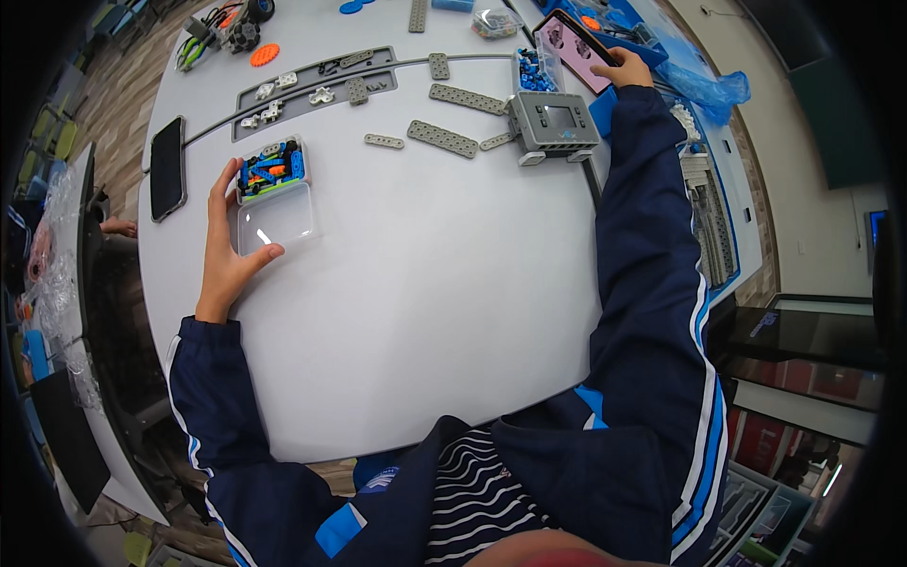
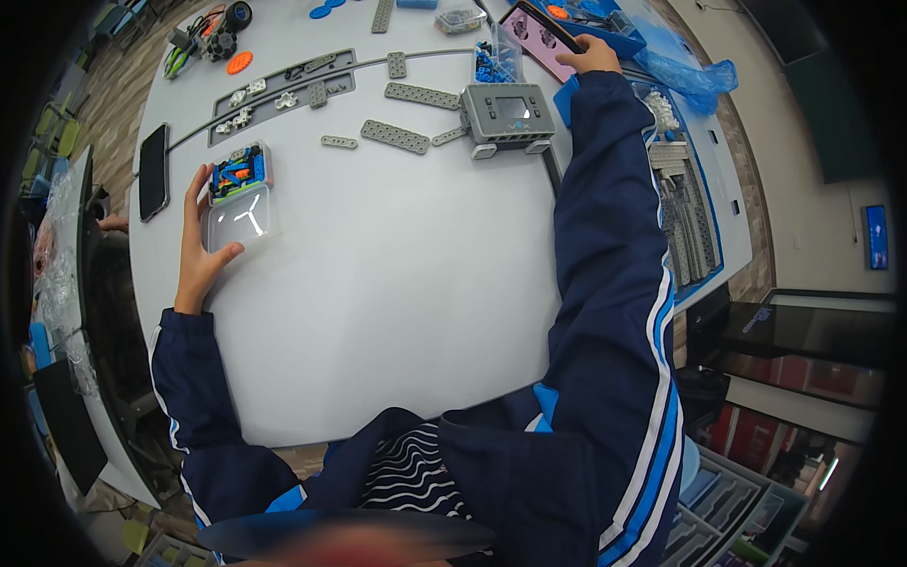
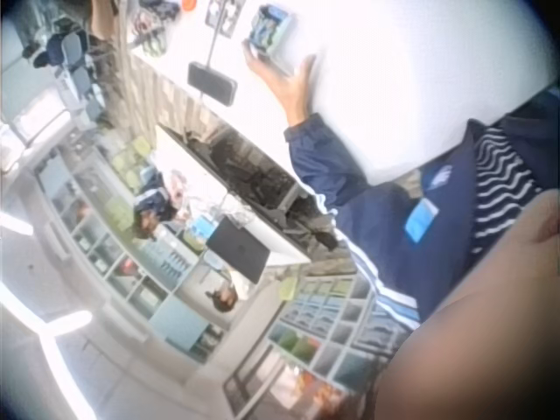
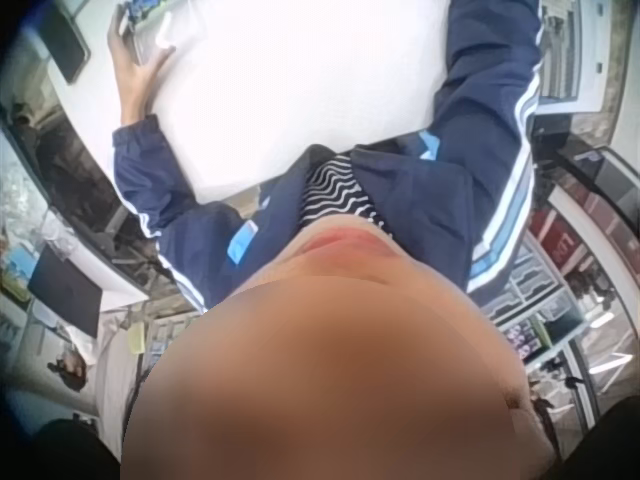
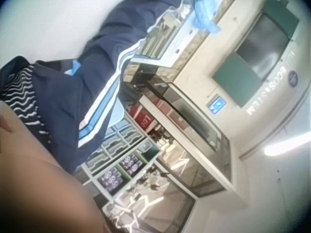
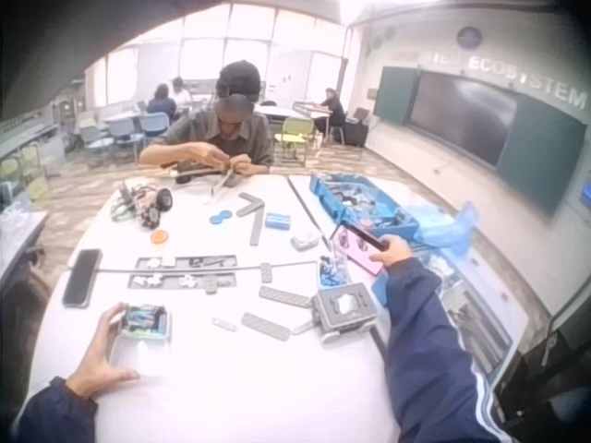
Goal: The person assembles a small wheeled robot from modular plastic parts at a white table. They connect beams, attach wheels, and insert pins and connectors while referencing a tablet. Another person works nearby on a similar build.
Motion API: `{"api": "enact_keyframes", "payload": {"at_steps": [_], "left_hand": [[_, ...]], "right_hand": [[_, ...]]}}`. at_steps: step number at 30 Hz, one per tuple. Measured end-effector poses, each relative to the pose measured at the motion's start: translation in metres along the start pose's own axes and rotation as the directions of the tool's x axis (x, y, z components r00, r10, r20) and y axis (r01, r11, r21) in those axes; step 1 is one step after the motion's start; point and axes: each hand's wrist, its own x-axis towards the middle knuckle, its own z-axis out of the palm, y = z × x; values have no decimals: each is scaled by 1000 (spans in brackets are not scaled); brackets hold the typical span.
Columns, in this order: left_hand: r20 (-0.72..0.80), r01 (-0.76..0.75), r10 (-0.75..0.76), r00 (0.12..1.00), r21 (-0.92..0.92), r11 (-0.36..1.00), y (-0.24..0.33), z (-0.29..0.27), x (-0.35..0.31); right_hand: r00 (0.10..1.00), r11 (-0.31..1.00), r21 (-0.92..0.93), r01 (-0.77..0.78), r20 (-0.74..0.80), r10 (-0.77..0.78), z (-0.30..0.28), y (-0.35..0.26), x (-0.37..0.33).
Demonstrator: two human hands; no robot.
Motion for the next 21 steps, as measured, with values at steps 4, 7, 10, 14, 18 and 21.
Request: {"api": "enact_keyframes", "payload": {"at_steps": [4,7,10,14,18,21], "left_hand": [[-1,-8,8,1000,32,999,-2,-1,0],[5,-11,11,1000,53,999,-2,-2,0],[6,-8,8,1000,41,999,-2,-2,1],[28,-3,3,1000,0,1000,0,-2,1],[30,-7,7,1000,10,1000,2,-2,1],[33,1,-2,999,16,1000,2,-2,1]], "right_hand": [[995,997,8,-75,67,74,1,2,4],[998,993,112,-42,55,36,7,10,11],[999,955,296,8,30,-18,9,21,16],[990,949,315,-19,135,-25,6,25,17],[994,992,126,-16,113,1,5,19,13],[996,991,132,-24,88,13,7,18,12]]}}
